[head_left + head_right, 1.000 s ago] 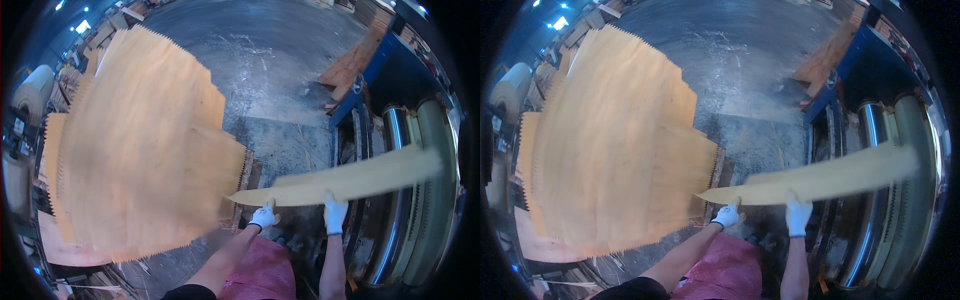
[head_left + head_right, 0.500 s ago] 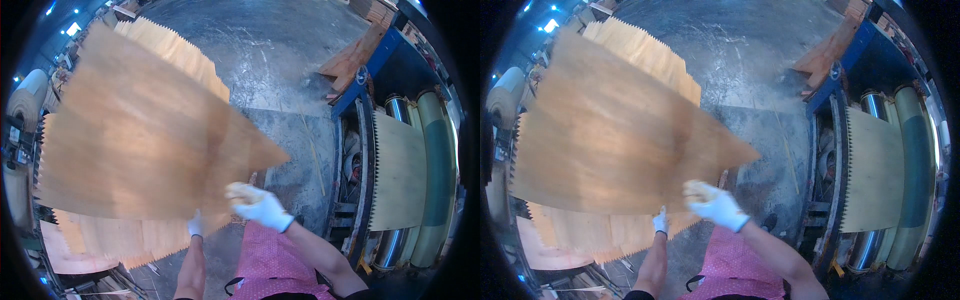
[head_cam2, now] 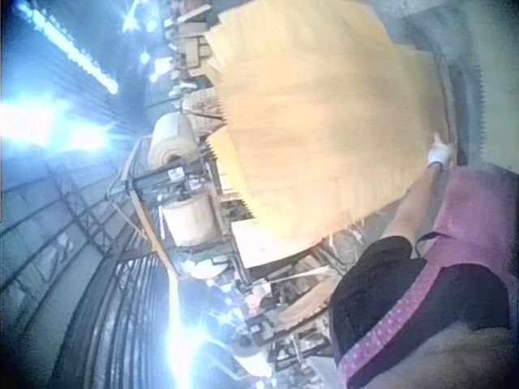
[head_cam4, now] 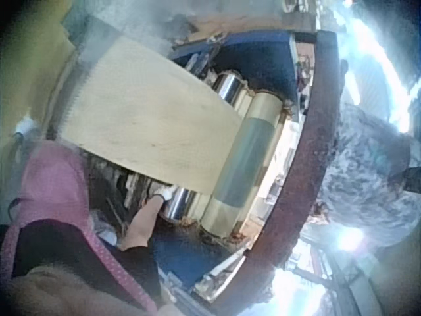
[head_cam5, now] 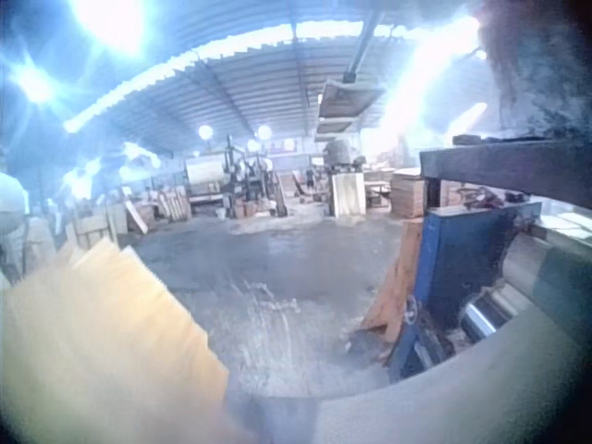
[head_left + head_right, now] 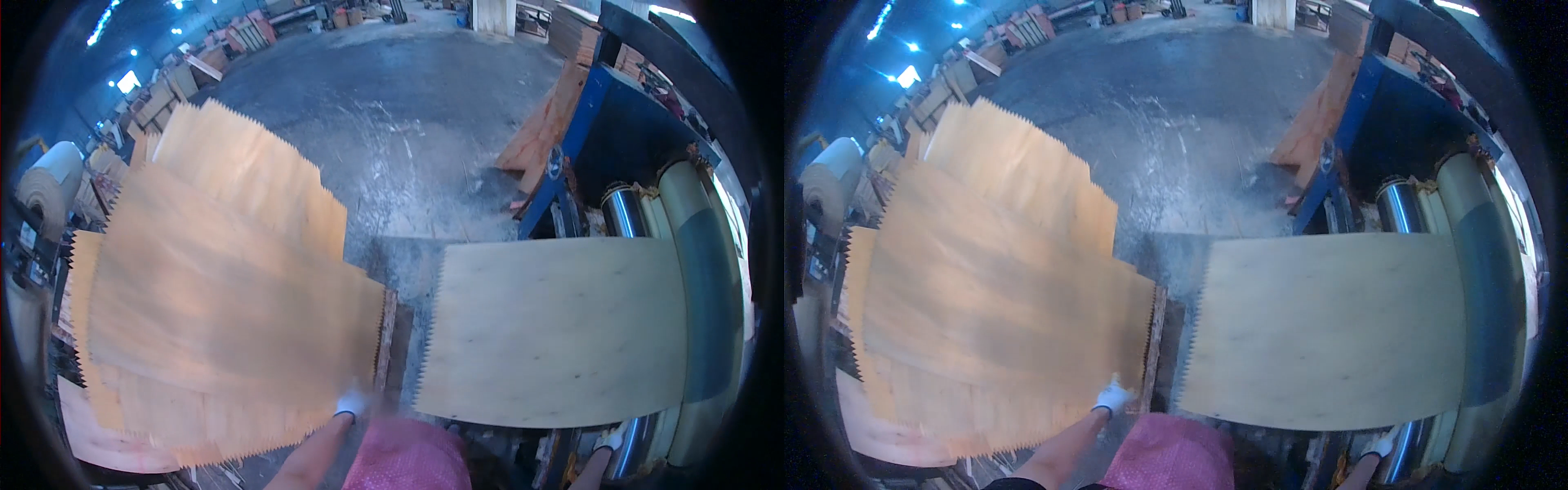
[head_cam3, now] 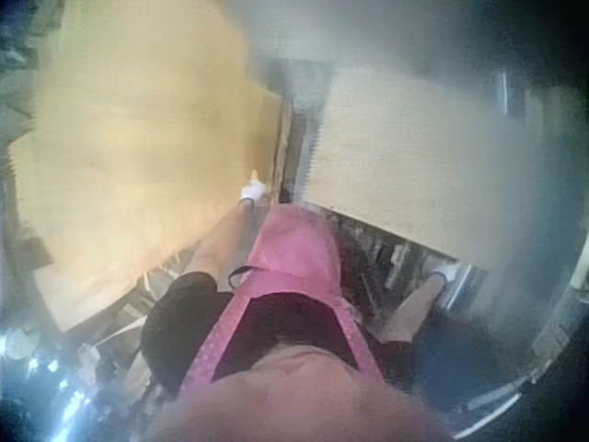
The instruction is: Feeding wood veneer sheets through a glue spreading machine and stacking the glued pieces.
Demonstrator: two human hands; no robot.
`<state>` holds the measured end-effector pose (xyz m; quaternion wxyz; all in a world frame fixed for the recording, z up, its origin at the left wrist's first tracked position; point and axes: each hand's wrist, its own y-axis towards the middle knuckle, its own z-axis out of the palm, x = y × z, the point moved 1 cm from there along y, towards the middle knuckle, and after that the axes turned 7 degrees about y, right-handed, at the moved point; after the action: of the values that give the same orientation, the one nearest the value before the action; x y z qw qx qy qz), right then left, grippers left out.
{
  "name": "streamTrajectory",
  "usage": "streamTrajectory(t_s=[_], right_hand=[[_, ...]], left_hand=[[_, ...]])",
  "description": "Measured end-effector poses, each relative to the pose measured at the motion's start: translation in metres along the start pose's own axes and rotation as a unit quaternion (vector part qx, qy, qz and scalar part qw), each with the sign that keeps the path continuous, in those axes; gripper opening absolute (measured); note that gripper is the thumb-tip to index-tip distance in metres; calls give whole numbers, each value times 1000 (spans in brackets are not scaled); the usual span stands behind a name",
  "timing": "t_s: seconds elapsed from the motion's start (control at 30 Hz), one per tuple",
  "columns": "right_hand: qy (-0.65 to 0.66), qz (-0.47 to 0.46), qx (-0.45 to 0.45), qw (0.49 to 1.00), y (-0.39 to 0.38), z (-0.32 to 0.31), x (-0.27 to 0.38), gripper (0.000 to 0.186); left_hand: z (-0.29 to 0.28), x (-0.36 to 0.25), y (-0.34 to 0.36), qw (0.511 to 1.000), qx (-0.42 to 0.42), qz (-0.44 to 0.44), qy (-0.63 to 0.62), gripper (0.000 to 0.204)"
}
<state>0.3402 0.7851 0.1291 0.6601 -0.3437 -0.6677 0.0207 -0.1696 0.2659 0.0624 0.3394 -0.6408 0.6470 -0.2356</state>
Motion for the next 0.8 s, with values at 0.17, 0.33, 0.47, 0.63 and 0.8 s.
streamTrajectory(t_s=[0.17, 0.33, 0.47, 0.63, 0.8], right_hand=[[178, 124, 289, 932, -45, 58, -110, 84], [19, 180, 312, 932, -173, 117, -159, 46], [-129, -259, 483, 827, -330, 259, -68, 24], [-179, -468, 605, 619, -544, 351, -50, 27], [-78, -157, 791, 587, -605, 344, -77, 32]], left_hand=[[34, -67, -13, 988, -8, 155, -11, 76], [71, -116, -21, 913, 63, 400, 38, 81], [26, -122, -31, 919, -173, 331, 128, 70], [-81, -37, 10, 874, -319, 321, -175, 28], [-262, 185, 18, 852, -492, 105, 147, 21]])
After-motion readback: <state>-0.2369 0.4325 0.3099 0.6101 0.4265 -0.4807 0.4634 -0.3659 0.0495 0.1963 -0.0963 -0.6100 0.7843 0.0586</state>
